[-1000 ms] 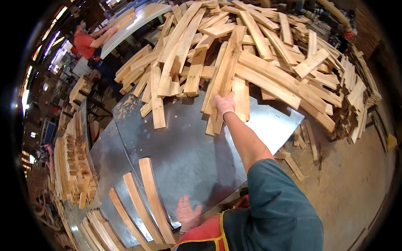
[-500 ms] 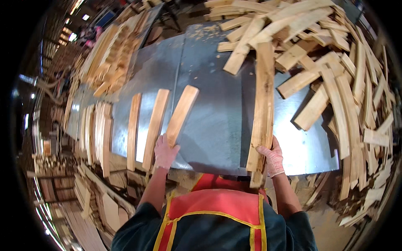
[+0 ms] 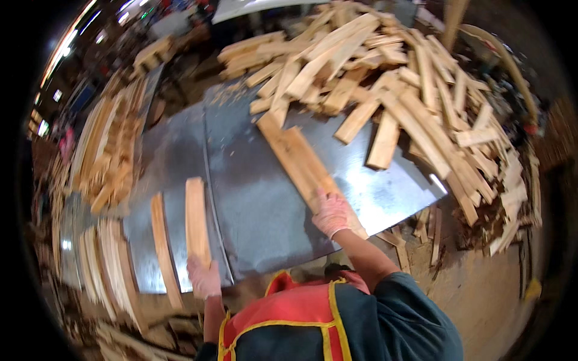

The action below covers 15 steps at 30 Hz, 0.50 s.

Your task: The person picks up wooden planks from a large pile on a metal table and arranges them into neat stacks. They handle the planks one at a time, aligning them and placing them into organized piles.

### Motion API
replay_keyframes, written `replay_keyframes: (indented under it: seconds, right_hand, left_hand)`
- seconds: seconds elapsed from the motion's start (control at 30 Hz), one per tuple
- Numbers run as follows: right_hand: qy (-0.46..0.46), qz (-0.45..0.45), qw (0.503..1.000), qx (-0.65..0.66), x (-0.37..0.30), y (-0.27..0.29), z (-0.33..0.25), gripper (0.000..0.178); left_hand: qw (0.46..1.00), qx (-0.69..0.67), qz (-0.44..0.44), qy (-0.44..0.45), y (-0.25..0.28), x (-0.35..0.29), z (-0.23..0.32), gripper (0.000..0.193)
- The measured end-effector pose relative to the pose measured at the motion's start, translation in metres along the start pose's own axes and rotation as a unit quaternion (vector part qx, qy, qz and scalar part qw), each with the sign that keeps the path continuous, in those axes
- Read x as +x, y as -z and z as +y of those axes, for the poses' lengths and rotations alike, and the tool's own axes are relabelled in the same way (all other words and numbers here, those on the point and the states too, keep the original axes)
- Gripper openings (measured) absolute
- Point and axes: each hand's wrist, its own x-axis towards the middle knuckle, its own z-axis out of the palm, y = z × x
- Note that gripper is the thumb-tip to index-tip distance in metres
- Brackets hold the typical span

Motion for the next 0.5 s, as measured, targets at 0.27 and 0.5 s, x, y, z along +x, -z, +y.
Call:
replay_keyframes:
  seconds: [0.27, 0.5]
  right_hand:
    - [-0.143, -0.215, 0.792, 0.554, -0.063, -0.025, 0.012, 0.055]
    - [0.103, 0.123, 0.840, 0.518, 0.114, 0.230, 0.097, 0.059]
  left_hand:
    - [0.974, -0.152, -0.091, -0.143, 0.031, -0.011, 0.033, 0.075]
    - [0.935, -0.201, -0.129, -0.261, -0.017, -0.067, 0.104, 0.076]
